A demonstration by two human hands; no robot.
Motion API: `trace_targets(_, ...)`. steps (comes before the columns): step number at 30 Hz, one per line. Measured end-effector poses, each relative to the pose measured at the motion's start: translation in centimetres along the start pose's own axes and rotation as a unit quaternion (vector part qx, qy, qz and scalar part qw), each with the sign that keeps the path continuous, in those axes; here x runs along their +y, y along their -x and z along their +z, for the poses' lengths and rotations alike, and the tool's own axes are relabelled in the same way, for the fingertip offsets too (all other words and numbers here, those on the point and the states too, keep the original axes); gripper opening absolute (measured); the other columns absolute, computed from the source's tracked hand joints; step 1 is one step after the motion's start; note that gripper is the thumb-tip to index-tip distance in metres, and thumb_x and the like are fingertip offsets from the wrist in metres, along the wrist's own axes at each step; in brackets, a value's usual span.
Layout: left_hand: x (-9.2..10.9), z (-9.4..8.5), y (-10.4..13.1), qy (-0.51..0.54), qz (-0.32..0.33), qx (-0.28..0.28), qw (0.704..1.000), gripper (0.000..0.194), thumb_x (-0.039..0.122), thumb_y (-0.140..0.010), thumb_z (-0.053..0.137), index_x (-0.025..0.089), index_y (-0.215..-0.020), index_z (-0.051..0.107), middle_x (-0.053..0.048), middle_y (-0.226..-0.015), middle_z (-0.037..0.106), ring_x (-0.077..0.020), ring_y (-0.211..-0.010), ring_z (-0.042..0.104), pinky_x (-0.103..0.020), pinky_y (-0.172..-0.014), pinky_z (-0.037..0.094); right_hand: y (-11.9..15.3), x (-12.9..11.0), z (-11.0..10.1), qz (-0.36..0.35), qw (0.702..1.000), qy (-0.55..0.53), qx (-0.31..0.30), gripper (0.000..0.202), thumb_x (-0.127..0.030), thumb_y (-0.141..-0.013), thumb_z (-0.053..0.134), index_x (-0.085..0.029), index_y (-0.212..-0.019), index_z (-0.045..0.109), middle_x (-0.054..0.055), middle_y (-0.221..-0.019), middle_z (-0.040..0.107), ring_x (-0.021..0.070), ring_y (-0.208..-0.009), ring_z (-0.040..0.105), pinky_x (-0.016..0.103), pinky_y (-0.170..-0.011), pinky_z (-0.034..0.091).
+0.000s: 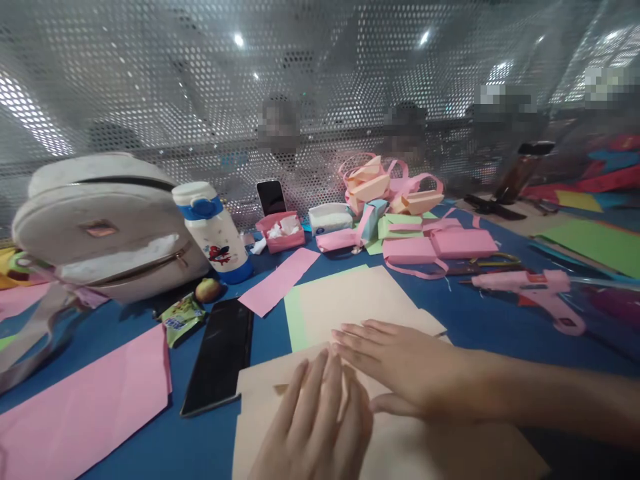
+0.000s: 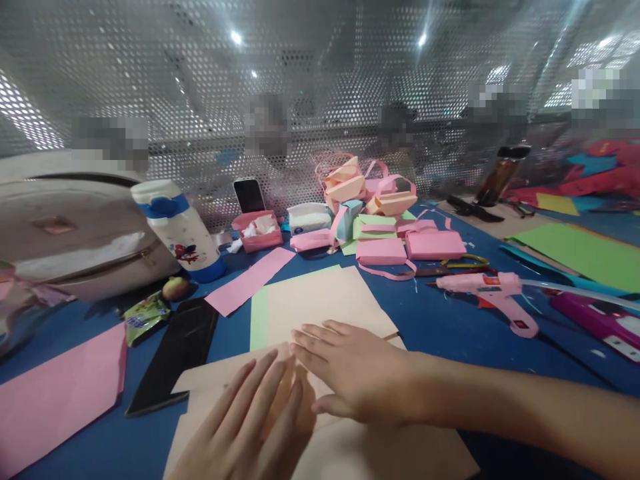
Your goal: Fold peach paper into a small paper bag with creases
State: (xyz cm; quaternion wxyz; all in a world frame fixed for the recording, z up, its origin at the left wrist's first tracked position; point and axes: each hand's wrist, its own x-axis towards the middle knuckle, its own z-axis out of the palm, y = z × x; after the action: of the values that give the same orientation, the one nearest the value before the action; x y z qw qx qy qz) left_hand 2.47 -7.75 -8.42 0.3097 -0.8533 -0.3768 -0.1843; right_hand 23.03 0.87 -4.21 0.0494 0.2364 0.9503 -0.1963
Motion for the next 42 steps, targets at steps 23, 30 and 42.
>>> trace_targets(23, 0.2, 0.6, 2.5, -0.043, 0.024, -0.063, 0.997, 0.040, 0.012, -0.092, 0.038, 0.008, -0.125, 0.060, -0.013, -0.128, 0.067, -0.0287, -0.118, 0.063, -0.039, -0.097, 0.048, 0.3, 1.8, 2.0, -0.039, 0.998, -0.044, 0.022, 0.072, -0.056, -0.100, 0.039, -0.018, -0.157, 0.018, 0.009, -0.163, 0.016, 0.0253, -0.151, 0.013, 0.048, -0.124, 0.011)
trace_targets(30, 0.6, 0.9, 2.2, 0.002, 0.020, -0.024, 1.000, 0.036, 0.014, -0.093, 0.043, 0.010, -0.121, 0.063, -0.010, -0.122, 0.071, -0.0276, -0.116, 0.064, -0.037, -0.092, 0.051, -2.8, -0.5, -1.8, -0.060, 0.998, -0.018, -0.024, 0.057, -0.043, -0.104, 0.035, -0.014, -0.153, 0.032, 0.009, -0.160, 0.028, 0.0233, -0.149, 0.023, 0.046, -0.123, 0.016)
trace_targets(42, 1.0, -0.1, 1.0, 0.028, -0.002, -0.036, 0.999, 0.040, 0.008, -0.081, 0.043, 0.004, -0.112, 0.066, -0.016, -0.095, 0.074, -0.0305, -0.077, 0.069, -0.042, -0.066, 0.054, -9.6, -2.8, -1.5, -0.166, 0.986, 0.030, -0.011, 0.064, -0.048, -0.104, 0.035, -0.009, -0.154, 0.027, 0.014, -0.160, 0.025, 0.0265, -0.150, 0.017, 0.047, -0.122, 0.019)
